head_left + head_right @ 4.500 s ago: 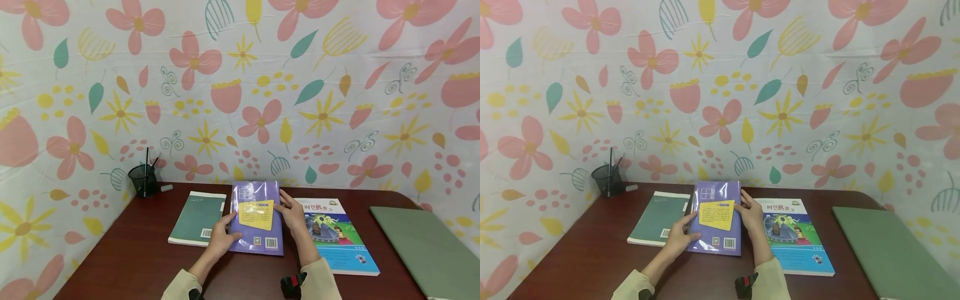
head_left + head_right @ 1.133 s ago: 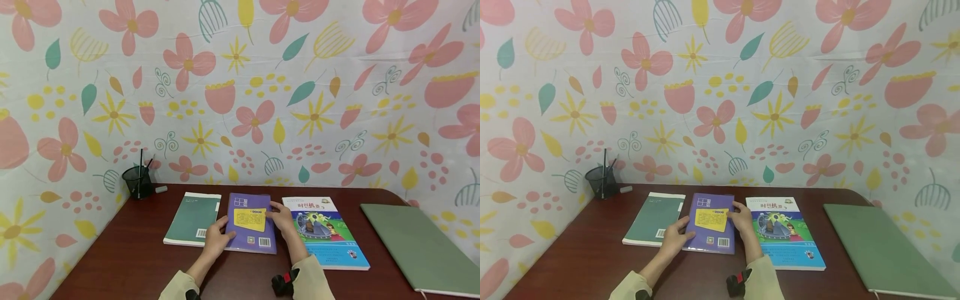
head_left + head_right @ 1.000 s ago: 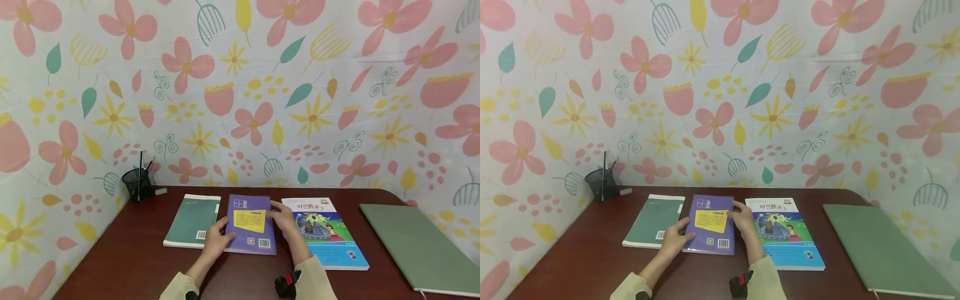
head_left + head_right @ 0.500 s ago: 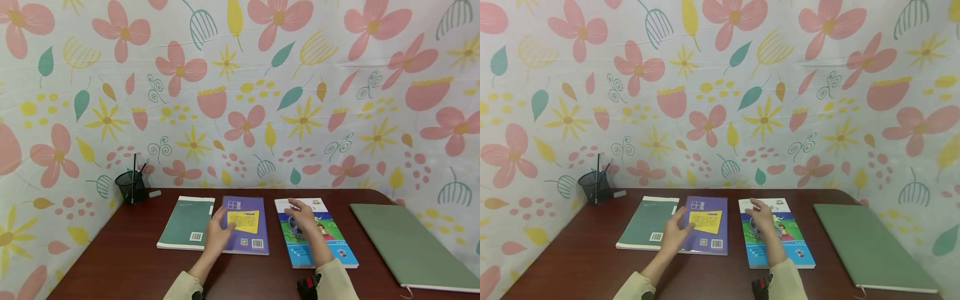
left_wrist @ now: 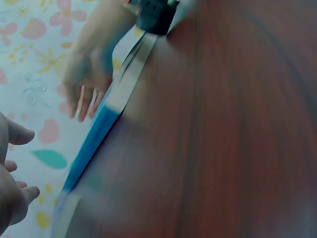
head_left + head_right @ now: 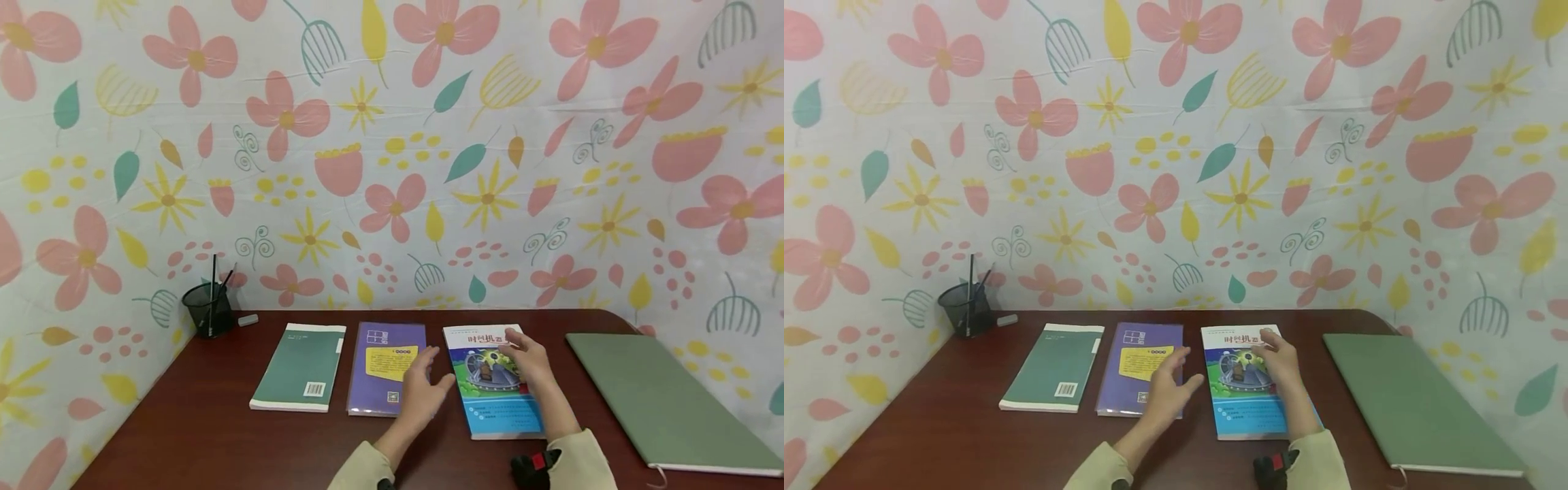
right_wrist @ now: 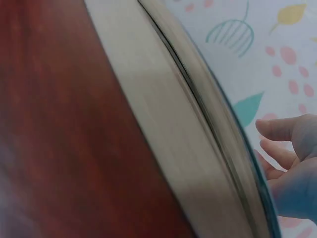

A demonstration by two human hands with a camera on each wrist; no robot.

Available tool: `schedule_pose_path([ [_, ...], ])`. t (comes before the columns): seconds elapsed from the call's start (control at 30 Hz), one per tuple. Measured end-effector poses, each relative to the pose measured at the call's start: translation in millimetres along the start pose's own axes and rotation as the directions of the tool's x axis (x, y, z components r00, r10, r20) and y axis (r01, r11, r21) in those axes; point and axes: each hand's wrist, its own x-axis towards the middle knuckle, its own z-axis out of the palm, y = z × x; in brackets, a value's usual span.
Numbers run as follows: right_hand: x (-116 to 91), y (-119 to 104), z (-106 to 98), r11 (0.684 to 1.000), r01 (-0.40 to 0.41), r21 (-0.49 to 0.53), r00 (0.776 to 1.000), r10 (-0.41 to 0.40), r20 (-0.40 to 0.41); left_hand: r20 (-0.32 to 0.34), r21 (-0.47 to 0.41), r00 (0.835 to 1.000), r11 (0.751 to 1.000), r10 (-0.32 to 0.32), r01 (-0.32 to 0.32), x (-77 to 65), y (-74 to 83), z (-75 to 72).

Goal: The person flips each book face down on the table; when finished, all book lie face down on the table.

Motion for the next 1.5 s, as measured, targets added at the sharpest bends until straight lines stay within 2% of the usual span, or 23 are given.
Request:
schedule_pose_path([
  [0.2,14.2,9.6,-14.6,1.0,-0.027,-0.001,0.999,0.027,-0.045,0.083,-0.003,0.995,0.999,-0.052,0.053,-1.5,-4.0,33.7],
  [0.37,23.4,19.6,-23.7,0.999,-0.029,0.018,0.993,0.031,-0.111,0.101,0.005,0.99,0.996,-0.094,0.094,-5.0,-10.5,46.7],
  [0.5,27.9,27.9,-23.9,0.998,-0.037,0.049,0.987,0.045,-0.153,0.084,-0.001,0.991,0.994,-0.107,0.108,-5.8,-14.8,47.2],
  [0.57,26.5,29.5,-23.7,0.998,-0.055,0.039,0.988,0.06,-0.145,0.087,-0.01,0.991,0.995,-0.102,0.103,-7.3,-15.3,46.4],
  [0.87,16.3,14.6,-19.2,0.984,-0.084,-0.158,0.993,0.07,-0.091,0.04,-0.006,0.992,0.993,-0.121,0.122,-10.4,-12.1,43.6],
  [0.93,15.3,13.8,-19.3,0.981,-0.085,-0.173,0.994,0.071,-0.089,0.046,-0.018,0.989,0.99,-0.14,0.141,-9.4,-12.0,43.1],
  [1.07,14.6,17.3,-21.7,0.976,-0.08,-0.201,0.994,0.064,-0.086,0.057,-0.086,0.975,0.972,-0.215,0.219,-6.8,-13.4,41.6],
  [1.23,15.8,22.4,-24.8,0.983,-0.066,-0.174,0.997,0.057,-0.058,0.061,-0.18,0.958,0.941,-0.281,0.287,-4.0,-16.4,39.2],
  [1.37,16.2,22.4,-27.5,0.988,-0.071,-0.137,0.997,0.066,-0.045,0.078,-0.229,0.953,0.925,-0.293,0.303,-4.0,-14.7,38.7],
  [1.5,15.3,19.8,-30.7,0.991,-0.078,-0.106,0.997,0.076,-0.023,0.065,-0.268,0.957,0.919,-0.283,0.29,-4.4,-11.4,41.4],
])
